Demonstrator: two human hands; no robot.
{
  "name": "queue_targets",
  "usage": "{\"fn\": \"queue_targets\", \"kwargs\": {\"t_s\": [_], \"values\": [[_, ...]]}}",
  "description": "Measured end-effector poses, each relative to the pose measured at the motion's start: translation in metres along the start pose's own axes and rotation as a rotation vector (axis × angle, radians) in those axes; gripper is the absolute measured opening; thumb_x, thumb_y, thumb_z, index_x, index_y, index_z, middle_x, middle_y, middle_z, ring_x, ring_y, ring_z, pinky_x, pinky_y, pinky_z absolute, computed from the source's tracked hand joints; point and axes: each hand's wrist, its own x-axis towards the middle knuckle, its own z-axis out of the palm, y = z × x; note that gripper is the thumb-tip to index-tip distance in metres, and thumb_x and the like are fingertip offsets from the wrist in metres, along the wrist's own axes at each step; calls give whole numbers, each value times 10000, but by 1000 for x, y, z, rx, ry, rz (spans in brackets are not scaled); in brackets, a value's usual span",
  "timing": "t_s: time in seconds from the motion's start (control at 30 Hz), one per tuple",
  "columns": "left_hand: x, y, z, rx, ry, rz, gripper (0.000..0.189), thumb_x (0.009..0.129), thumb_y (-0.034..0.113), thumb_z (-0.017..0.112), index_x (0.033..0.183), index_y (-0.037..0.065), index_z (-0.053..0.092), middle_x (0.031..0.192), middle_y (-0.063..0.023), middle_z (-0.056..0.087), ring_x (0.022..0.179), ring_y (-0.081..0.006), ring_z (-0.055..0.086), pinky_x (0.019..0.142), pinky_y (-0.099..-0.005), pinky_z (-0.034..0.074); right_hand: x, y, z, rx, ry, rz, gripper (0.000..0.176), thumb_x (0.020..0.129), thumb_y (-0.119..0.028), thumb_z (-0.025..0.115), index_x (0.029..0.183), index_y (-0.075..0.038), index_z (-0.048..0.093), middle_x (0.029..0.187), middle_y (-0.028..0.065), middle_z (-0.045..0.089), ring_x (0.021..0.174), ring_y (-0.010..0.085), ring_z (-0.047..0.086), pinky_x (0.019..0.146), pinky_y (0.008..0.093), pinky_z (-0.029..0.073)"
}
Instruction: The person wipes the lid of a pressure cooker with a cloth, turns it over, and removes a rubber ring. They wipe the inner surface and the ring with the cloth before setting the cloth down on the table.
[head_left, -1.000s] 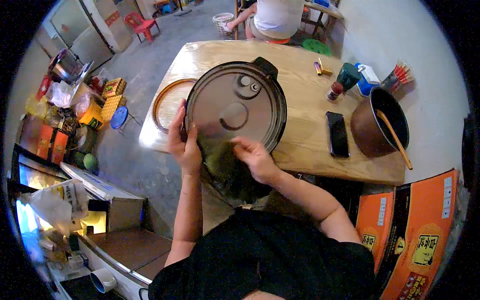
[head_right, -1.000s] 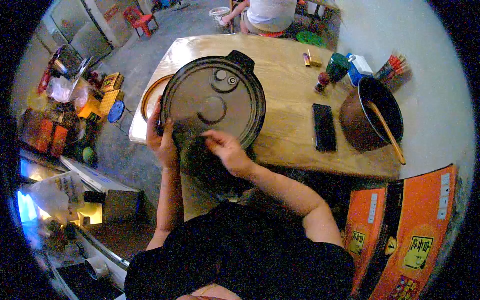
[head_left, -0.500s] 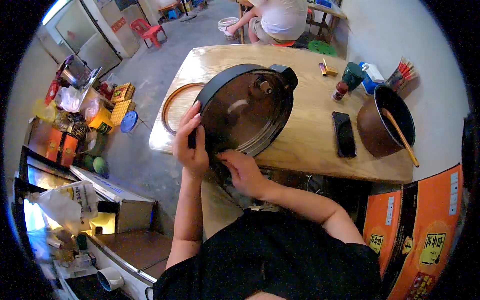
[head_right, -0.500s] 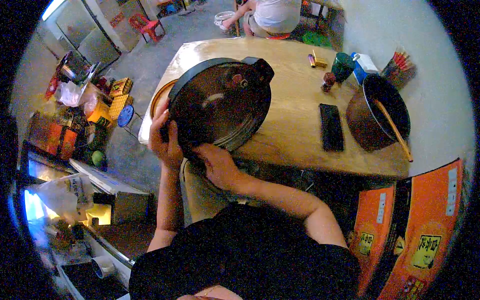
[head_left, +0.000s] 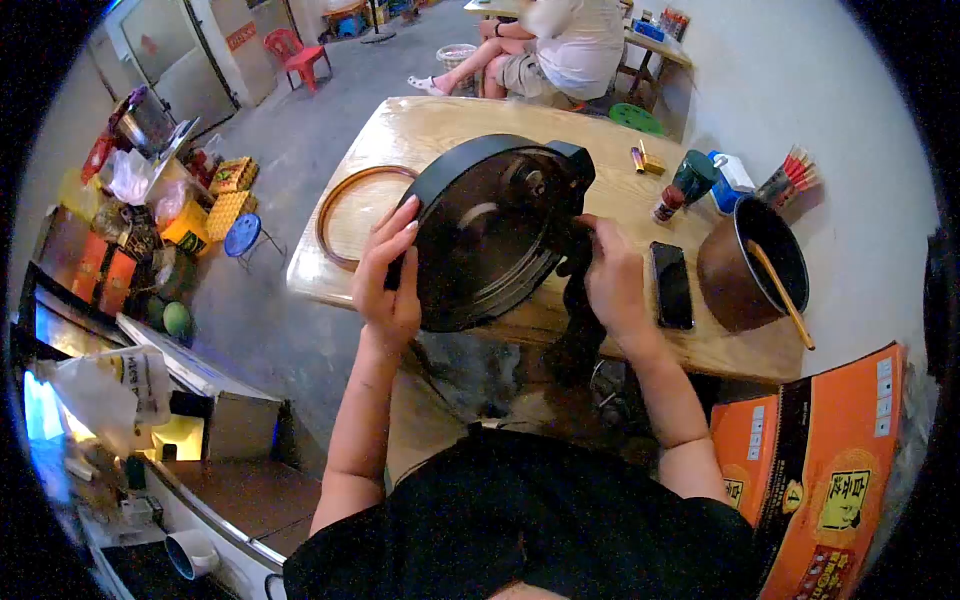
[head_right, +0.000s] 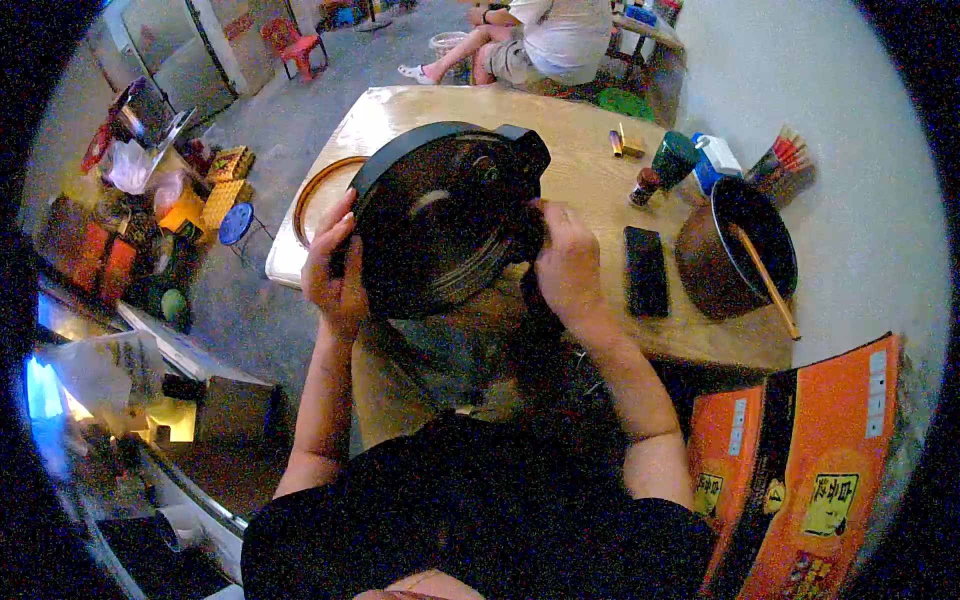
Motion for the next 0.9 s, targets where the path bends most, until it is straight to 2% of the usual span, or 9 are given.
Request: {"fn": "queue_targets", "kwargs": {"t_s": [0.07, 0.17, 0.37, 0.43, 0.53, 0.63, 0.7, 0.73, 0.9], "values": [[0, -1, 2, 12, -3, -2, 200, 900, -84, 549, 1083, -18, 592, 1262, -246, 608, 1221, -385, 560, 1056, -453, 406, -6, 9, 18, 58, 186, -207, 336, 777, 40, 529, 1100, 9, 616, 1036, 198, 610, 1011, 381, 579, 900, 432, 479], [0, -5, 0, -5, -10, 12, 210, 895, -86, 555, 1085, -7, 598, 1260, -241, 611, 1218, -387, 562, 1053, -457, 409, -26, 29, 75, -263, 55, -547, 365, 718, 17, 572, 1079, 2, 624, 1004, 165, 595, 1021, 368, 547, 937, 457, 443], [4, 0, 2, -10, -45, 68, 227, 885, -87, 565, 1087, 11, 600, 1242, -234, 624, 1204, -396, 570, 1049, -465, 412, -53, 7, 96, -168, -146, -522, 327, 675, -38, 593, 998, -12, 637, 954, 133, 574, 979, 347, 539, 881, 454, 450], [3, 2, 1, 23, -46, 42, 252, 875, -97, 566, 1103, 6, 593, 1237, -235, 625, 1198, -400, 573, 1046, -467, 417, -61, 2, 108, -153, -16, -595, 274, 687, -34, 609, 959, -14, 637, 950, 130, 585, 942, 327, 550, 829, 434, 468], [6, 4, 3, 9, -63, 65, 289, 865, -104, 563, 1134, 0, 582, 1233, -237, 626, 1196, -401, 574, 1042, -473, 422, -69, -11, 118, -13, 43, -453, 270, 688, -18, 616, 958, -10, 633, 912, 128, 583, 886, 332, 558, 796, 435, 477], [16, 10, 5, -70, -129, 91, 320, 859, -108, 557, 1163, -8, 571, 1263, -241, 606, 1211, -394, 566, 1045, -463, 421, -49, -20, 116, 60, -142, -253, 243, 778, -20, 633, 1021, -5, 641, 972, 118, 622, 928, 290, 591, 845, 408, 477], [13, 12, 3, -16, -129, 72, 334, 856, -108, 557, 1175, -11, 568, 1281, -242, 593, 1221, -388, 559, 1048, -454, 420, -33, -20, 115, 705, -508, 85, 246, 887, -52, 622, 1130, -19, 632, 1118, 105, 649, 1040, 226, 606, 913, 356, 471], [13, 12, 2, 41, -126, 49, 347, 854, -108, 557, 1188, -14, 565, 1298, -243, 580, 1231, -383, 553, 1052, -445, 418, -32, -24, 110, 706, -503, 76, 246, 887, -52, 622, 1130, -19, 632, 1118, 105, 649, 1040, 226, 606, 913, 356, 471], [9, 10, -8, 112, -148, 43, 405, 846, -111, 561, 1243, -28, 552, 1322, -240, 563, 1252, -362, 540, 1062, -417, 412, -25, -13, 61, 1214, 314, 539, 506, 959, -326, 613, 1292, 45, 524, 1255, 122, 610, 1145, 236, 571, 1043, 332, 417]]}}
